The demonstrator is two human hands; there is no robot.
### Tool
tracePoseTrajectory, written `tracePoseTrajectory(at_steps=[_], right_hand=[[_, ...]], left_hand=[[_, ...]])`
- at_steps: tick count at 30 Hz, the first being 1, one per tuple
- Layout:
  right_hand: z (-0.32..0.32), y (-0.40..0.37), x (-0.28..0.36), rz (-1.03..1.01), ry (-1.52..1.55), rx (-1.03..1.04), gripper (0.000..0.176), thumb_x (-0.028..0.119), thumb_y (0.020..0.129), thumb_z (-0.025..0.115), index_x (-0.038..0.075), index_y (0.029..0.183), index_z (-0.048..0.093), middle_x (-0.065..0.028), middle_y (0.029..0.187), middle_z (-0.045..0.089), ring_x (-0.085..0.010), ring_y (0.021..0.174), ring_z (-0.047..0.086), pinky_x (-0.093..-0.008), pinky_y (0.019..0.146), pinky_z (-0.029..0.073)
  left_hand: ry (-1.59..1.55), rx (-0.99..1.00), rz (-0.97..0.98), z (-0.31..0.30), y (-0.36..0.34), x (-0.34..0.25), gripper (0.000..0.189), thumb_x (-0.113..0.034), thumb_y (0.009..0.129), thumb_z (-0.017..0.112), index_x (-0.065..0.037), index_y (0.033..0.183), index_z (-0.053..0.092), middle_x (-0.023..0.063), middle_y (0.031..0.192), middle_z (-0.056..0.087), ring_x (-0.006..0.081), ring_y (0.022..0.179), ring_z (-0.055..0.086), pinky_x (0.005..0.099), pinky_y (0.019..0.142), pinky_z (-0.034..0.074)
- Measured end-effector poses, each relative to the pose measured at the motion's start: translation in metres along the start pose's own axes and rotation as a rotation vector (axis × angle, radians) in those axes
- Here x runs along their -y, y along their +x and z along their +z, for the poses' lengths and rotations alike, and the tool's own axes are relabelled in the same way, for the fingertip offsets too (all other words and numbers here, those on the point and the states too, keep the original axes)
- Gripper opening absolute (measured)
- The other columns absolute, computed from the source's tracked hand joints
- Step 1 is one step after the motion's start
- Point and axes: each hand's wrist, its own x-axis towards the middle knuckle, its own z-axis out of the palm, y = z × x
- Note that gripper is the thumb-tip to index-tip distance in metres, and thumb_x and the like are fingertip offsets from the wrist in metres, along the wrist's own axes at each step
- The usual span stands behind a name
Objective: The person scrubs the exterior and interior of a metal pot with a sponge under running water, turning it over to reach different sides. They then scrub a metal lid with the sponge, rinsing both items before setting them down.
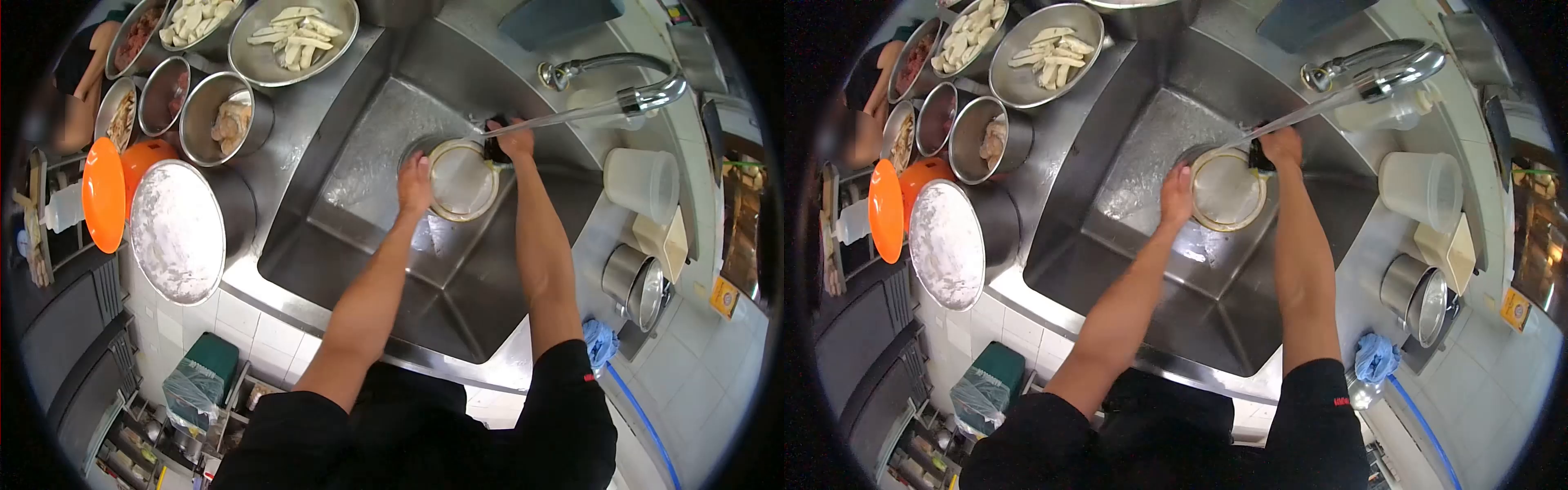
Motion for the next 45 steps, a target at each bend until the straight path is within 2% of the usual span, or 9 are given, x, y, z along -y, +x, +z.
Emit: tracePoseTrajectory(at_steps=[5,9,14,18,22,28,39,41,45], right_hand=[[-0.011,-0.033,-0.057,0.154,0.676,0.196,0.089,0.041,0.065,0.082,-0.012,0.127,0.046,-0.0233,0.115,0.061,-0.028,0.107,0.06,-0.0352,0.093,0.044],[-0.01,-0.128,-0.009,0.257,1.058,0.206,0.071,0.04,0.069,0.08,-0.006,0.117,0.055,-0.015,0.104,0.065,-0.0214,0.094,0.061,-0.032,0.084,0.046],[0.032,-0.159,0.079,0.125,1.145,-0.023,0.053,0.039,0.077,0.074,0.001,0.109,0.056,-0.0148,0.099,0.063,-0.0248,0.092,0.06,-0.0349,0.082,0.046],[0.023,-0.159,0.108,-0.202,0.651,-0.258,0.058,0.043,0.074,0.074,0.004,0.113,0.056,-0.0196,0.108,0.055,-0.0386,0.104,0.049,-0.0495,0.087,0.039],[0.024,-0.138,0.066,-0.107,0.601,-0.332,0.052,0.041,0.076,0.072,0.007,0.114,0.058,-0.0192,0.114,0.053,-0.0374,0.108,0.047,-0.0516,0.088,0.039],[0.033,-0.128,0.01,0.0,0.248,-0.326,0.056,0.043,0.078,0.07,0.015,0.124,0.053,-0.0163,0.127,0.047,-0.0363,0.117,0.043,-0.0545,0.092,0.037],[0.058,-0.122,0.004,-0.024,0.185,-0.287,0.056,0.047,0.083,0.061,0.026,0.133,0.047,-0.0145,0.135,0.041,-0.0369,0.12,0.041,-0.0557,0.094,0.036],[0.05,-0.127,0.002,-0.367,0.031,-0.342,0.058,0.049,0.081,0.062,0.028,0.133,0.048,-0.0125,0.136,0.041,-0.0346,0.121,0.041,-0.0546,0.093,0.037],[0.048,-0.128,0.011,-0.412,0.003,-0.254,0.06,0.051,0.079,0.062,0.032,0.133,0.048,-0.0111,0.139,0.039,-0.0348,0.122,0.039,-0.0548,0.092,0.037]], left_hand=[[-0.141,0.103,-0.087,-0.033,0.04,-0.045,0.036,-0.028,0.097,0.046,0.003,0.095,0.065,0.0198,0.09,0.067,0.033,0.087,0.063,0.0399,0.08,0.047],[-0.26,0.556,-0.164,-0.03,0.044,-0.073,0.04,-0.032,0.099,0.043,0.002,0.11,0.062,0.0109,0.105,0.065,0.0176,0.095,0.061,0.0314,0.086,0.048],[-0.815,0.7,-1.055,-0.053,-0.006,-0.09,0.055,-0.053,0.094,0.04,-0.011,0.125,0.054,0.0096,0.12,0.059,0.0221,0.107,0.059,0.0383,0.092,0.048],[-0.992,0.503,-0.911,-0.086,0.0,-0.089,0.058,-0.062,0.092,0.035,-0.016,0.119,0.056,0.007,0.122,0.058,0.0248,0.11,0.057,0.0426,0.088,0.049],[-0.675,0.346,-0.661,-0.087,0.046,-0.07,0.065,-0.069,0.087,0.043,-0.011,0.113,0.056,0.0043,0.084,0.055,0.0176,0.075,0.053,0.0331,0.068,0.049],[0.372,0.457,-0.288,-0.033,0.084,-0.067,0.07,-0.063,0.082,0.054,-0.005,0.121,0.059,0.0176,0.123,0.059,0.0305,0.114,0.056,0.0364,0.096,0.041],[0.476,0.796,-0.046,-0.021,0.086,-0.037,0.061,-0.055,0.093,0.039,-0.004,0.121,0.057,0.0258,0.115,0.06,0.0386,0.112,0.054,0.0446,0.094,0.042],[0.454,0.483,-0.199,-0.009,0.063,-0.029,0.058,-0.051,0.096,0.033,-0.003,0.119,0.056,0.0281,0.11,0.06,0.0422,0.107,0.055,0.0477,0.093,0.041],[0.344,0.103,-0.306,-0.015,0.012,-0.028,0.052,-0.048,0.096,0.036,-0.005,0.121,0.052,0.0298,0.114,0.054,0.0449,0.106,0.051,0.0499,0.092,0.04]])
